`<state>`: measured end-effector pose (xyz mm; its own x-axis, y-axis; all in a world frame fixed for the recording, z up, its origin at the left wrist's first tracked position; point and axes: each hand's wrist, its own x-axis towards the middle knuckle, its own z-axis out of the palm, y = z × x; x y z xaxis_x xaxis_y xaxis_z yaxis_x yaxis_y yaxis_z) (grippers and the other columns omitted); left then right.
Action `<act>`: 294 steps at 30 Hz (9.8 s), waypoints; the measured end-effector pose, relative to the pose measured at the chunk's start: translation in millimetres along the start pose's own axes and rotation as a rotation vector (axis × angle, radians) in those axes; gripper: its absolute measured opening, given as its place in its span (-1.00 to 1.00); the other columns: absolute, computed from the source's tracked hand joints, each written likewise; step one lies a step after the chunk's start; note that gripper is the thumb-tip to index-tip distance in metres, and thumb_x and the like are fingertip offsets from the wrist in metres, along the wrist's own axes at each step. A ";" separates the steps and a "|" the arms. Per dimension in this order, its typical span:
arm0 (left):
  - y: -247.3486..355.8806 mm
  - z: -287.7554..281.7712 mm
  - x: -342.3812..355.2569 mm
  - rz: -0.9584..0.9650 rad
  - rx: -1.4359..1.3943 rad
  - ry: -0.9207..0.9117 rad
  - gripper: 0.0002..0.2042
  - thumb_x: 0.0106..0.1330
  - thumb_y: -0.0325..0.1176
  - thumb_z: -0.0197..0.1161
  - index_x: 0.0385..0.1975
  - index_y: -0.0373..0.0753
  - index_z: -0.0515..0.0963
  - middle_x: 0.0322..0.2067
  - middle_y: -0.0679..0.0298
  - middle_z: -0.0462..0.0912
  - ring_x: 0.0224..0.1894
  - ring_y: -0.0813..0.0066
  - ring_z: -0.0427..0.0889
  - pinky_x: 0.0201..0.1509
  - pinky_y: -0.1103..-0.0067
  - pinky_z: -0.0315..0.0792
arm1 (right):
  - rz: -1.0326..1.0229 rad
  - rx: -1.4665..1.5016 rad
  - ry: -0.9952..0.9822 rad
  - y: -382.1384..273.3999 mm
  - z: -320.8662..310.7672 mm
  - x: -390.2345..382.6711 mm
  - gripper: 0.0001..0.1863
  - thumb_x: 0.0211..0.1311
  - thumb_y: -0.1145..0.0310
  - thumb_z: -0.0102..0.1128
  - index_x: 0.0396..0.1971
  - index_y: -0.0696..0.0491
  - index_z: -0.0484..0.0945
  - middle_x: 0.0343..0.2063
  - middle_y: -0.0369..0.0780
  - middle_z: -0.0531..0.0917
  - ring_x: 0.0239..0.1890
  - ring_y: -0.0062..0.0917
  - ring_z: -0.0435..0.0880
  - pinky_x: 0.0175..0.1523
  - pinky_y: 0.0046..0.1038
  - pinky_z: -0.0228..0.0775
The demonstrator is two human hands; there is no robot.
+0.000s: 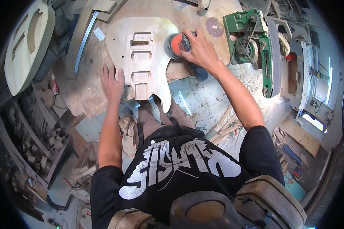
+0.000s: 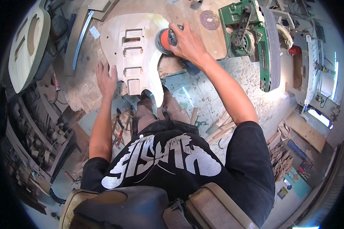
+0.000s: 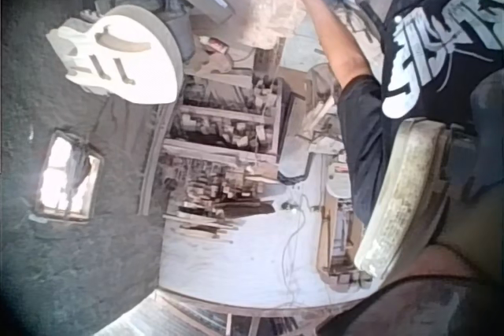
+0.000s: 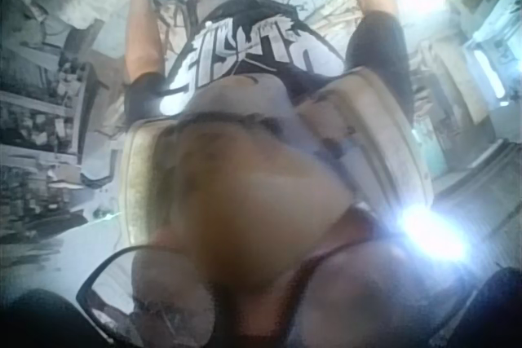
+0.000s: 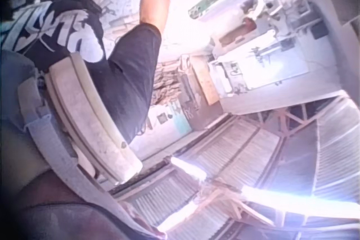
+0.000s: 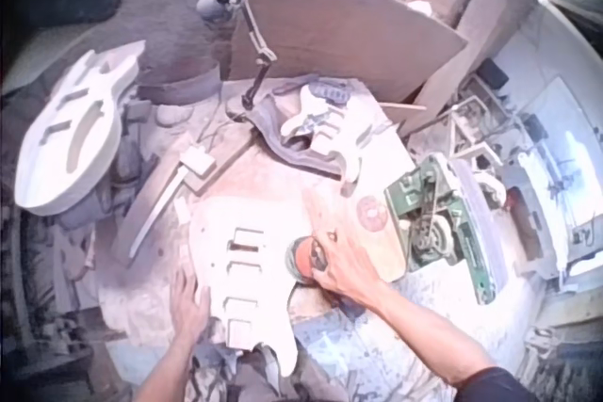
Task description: The person sands the surface of a wooden guitar body using a power sander, moving the tool across the flat and curved sections of the instrument's face.
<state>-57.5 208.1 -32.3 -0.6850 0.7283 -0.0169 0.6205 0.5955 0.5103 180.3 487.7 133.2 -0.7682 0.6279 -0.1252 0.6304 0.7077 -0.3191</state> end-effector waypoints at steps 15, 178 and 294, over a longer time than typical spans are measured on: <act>2.9 -3.1 -0.2 -0.009 0.013 -0.007 -0.45 0.54 0.01 0.16 0.37 -0.19 0.54 0.52 -0.13 0.29 0.60 -0.10 0.16 0.65 0.18 0.08 | 0.182 -0.071 0.081 29.7 -14.4 75.0 -0.19 0.03 0.09 0.43 0.36 -0.13 0.37 0.10 0.23 0.49 -0.03 0.35 0.68 0.08 0.15 0.58; 46.6 4.3 -41.7 0.333 -0.050 0.121 -0.41 0.45 0.01 0.26 0.26 -0.38 0.52 0.44 -0.24 0.35 0.51 -0.23 0.26 0.59 0.06 0.12 | 0.698 0.152 0.484 -3.8 -29.1 -304.5 -0.14 -0.17 0.22 0.57 0.28 -0.13 0.46 0.09 -0.04 0.54 0.16 -0.02 0.62 0.23 -0.09 0.50; 53.0 21.1 60.5 -0.269 0.214 0.287 -0.38 0.49 0.12 0.05 0.44 -0.09 0.47 0.34 0.04 0.54 0.37 0.08 0.52 0.41 0.09 0.25 | -0.115 0.081 -0.177 10.3 6.0 -140.5 -0.29 -0.06 0.36 0.56 0.16 -0.21 0.46 0.04 0.02 0.44 0.01 0.06 0.67 -0.16 0.01 0.69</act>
<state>-57.9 290.9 -24.5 -0.8922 0.4325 0.1302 0.4504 0.8295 0.3304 294.1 404.8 141.8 -0.8468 0.4725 -0.2441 0.5316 0.7389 -0.4140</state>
